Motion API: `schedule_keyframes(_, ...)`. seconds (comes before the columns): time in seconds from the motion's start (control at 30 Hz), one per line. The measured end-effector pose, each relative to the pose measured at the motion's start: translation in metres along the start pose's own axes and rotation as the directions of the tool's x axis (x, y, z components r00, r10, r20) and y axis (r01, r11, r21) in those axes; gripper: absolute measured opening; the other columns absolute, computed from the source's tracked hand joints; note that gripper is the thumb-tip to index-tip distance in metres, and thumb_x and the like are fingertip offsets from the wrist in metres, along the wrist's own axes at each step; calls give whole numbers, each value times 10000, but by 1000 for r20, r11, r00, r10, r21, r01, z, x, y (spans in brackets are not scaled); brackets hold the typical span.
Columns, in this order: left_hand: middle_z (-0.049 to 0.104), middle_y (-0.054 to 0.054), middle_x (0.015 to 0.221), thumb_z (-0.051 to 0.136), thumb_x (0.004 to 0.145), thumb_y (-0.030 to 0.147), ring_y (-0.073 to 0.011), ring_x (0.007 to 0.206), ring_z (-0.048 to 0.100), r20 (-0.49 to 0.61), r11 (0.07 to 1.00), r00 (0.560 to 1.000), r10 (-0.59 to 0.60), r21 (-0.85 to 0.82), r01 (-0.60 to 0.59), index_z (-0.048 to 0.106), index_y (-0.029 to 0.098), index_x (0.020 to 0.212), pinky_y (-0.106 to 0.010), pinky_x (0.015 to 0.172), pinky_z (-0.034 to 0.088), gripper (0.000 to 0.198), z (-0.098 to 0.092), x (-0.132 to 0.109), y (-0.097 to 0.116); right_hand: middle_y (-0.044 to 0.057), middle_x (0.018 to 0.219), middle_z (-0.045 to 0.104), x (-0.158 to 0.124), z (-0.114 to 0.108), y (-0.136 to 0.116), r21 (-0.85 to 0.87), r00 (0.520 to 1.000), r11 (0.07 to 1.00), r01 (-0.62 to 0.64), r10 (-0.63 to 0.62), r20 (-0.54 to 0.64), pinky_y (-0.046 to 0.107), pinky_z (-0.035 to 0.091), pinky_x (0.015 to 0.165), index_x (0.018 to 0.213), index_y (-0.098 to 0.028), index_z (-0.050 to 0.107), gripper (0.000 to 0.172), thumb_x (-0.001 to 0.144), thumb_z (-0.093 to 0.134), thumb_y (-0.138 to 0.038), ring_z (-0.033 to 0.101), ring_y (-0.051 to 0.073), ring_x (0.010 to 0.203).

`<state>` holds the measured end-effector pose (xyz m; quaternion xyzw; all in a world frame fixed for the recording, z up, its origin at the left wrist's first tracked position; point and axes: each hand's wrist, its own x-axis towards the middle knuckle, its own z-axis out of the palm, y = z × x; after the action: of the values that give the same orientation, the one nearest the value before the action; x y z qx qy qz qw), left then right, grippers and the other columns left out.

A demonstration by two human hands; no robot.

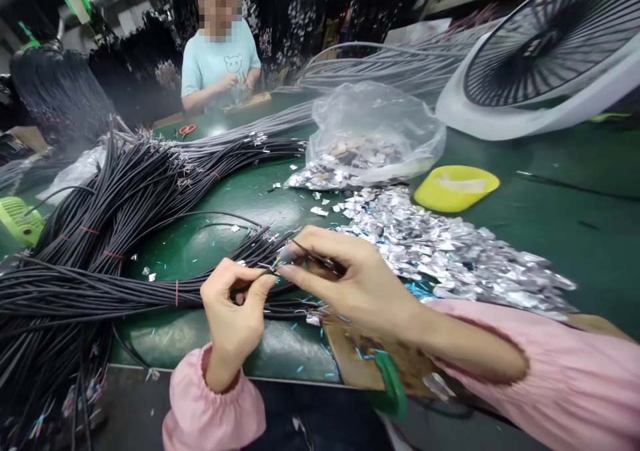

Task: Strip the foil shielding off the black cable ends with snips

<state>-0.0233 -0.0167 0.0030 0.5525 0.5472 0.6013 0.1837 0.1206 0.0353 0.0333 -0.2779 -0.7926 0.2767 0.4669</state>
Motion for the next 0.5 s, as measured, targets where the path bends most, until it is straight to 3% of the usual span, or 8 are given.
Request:
schedule_keyframes(0.17, 541, 17, 606, 665, 747, 208, -97, 573, 491, -19, 997, 999, 46, 62, -45, 627, 172, 632, -201, 506, 366, 126, 3, -2, -1, -6, 651, 515, -1, 0, 2, -10, 999, 999, 34, -34, 13, 212, 368, 522, 726, -141, 590, 84, 747, 566, -64, 466, 90, 567)
schedule_keyframes(0.3, 553, 16, 631, 648, 773, 207, -96, 593, 510, -30, 991, 995, 99, 88, -96, 636, 180, 675, -196, 509, 377, 102, 5, -3, -2, -3, 645, 511, 2, -1, 6, 26, 999, 1000, 5, -6, 36, 225, 352, 526, 698, -149, 578, 70, 766, 589, -143, 445, 96, 564)
schedule_keyframes(0.4, 566, 15, 671, 635, 786, 183, -94, 617, 526, -7, 982, 989, 146, 121, -144, 648, 189, 741, -187, 508, 386, 48, 5, -3, -3, -13, 603, 477, 5, -1, 10, 93, 989, 987, -133, 127, 71, 238, 340, 532, 626, -168, 524, 166, 772, 581, -221, 427, 110, 570)
schedule_keyframes(0.5, 561, 20, 676, 623, 778, 115, -86, 618, 526, -30, 961, 975, 221, 178, -212, 646, 188, 754, -183, 523, 398, 80, 6, -5, -5, -22, 574, 432, 7, -1, 11, 210, 923, 910, -356, 308, 231, 244, 327, 514, 615, -175, 480, 230, 758, 564, -334, 392, 111, 549)
